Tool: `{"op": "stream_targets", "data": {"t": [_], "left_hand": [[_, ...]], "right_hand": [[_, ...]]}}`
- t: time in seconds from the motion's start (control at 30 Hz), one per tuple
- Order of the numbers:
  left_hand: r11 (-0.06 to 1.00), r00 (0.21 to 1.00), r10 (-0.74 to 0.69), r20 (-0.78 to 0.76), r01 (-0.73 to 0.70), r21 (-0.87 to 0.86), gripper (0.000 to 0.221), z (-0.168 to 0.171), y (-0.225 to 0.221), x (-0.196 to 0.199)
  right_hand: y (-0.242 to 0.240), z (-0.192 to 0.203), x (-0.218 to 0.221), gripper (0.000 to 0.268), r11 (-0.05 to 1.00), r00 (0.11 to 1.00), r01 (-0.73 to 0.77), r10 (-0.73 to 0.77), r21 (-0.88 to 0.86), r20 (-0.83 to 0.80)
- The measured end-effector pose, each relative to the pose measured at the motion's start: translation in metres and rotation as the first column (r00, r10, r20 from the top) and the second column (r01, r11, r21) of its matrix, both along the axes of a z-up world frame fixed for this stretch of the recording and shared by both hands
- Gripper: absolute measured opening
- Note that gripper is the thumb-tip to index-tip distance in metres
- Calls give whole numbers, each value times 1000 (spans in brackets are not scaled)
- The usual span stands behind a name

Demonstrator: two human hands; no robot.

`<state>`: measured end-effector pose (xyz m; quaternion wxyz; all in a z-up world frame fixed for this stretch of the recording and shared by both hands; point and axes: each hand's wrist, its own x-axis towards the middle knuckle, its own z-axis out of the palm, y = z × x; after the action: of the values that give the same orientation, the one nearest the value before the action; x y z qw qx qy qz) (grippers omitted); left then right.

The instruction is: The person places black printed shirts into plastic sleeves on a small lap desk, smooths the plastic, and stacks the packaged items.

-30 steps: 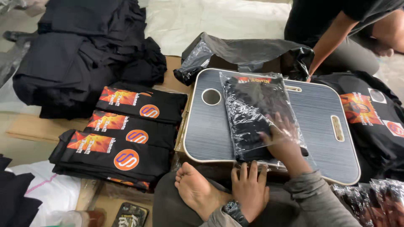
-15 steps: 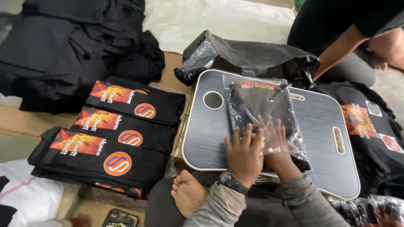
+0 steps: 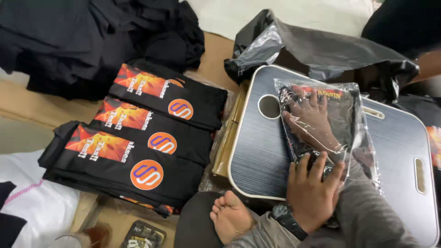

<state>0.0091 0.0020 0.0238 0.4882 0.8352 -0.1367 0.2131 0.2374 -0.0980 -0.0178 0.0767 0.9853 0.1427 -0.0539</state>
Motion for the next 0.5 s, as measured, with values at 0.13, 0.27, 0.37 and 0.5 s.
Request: {"op": "stream_targets", "data": {"t": [0.13, 0.27, 0.37, 0.5], "left_hand": [[999, 1000, -19, -10, 18, -33, 44, -4, -2, 0], [997, 995, -79, -58, 80, 6, 52, -8, -2, -3], [993, 990, -101, -102, 107, 49, 62, -15, -1, -2], [983, 992, -82, -100, 97, 156, 56, -18, -3, 0]], "right_hand": [[27, 35, -7, 70, 992, 986, 123, -123, -14, -116], [-9, -6, 14, 76, 970, 833, -73, 187, -233, 520], [-42, -28, 16, 66, 839, 592, -49, 462, -542, 660], [-28, 36, -36, 64, 955, 993, 114, -102, 273, -55]]}}
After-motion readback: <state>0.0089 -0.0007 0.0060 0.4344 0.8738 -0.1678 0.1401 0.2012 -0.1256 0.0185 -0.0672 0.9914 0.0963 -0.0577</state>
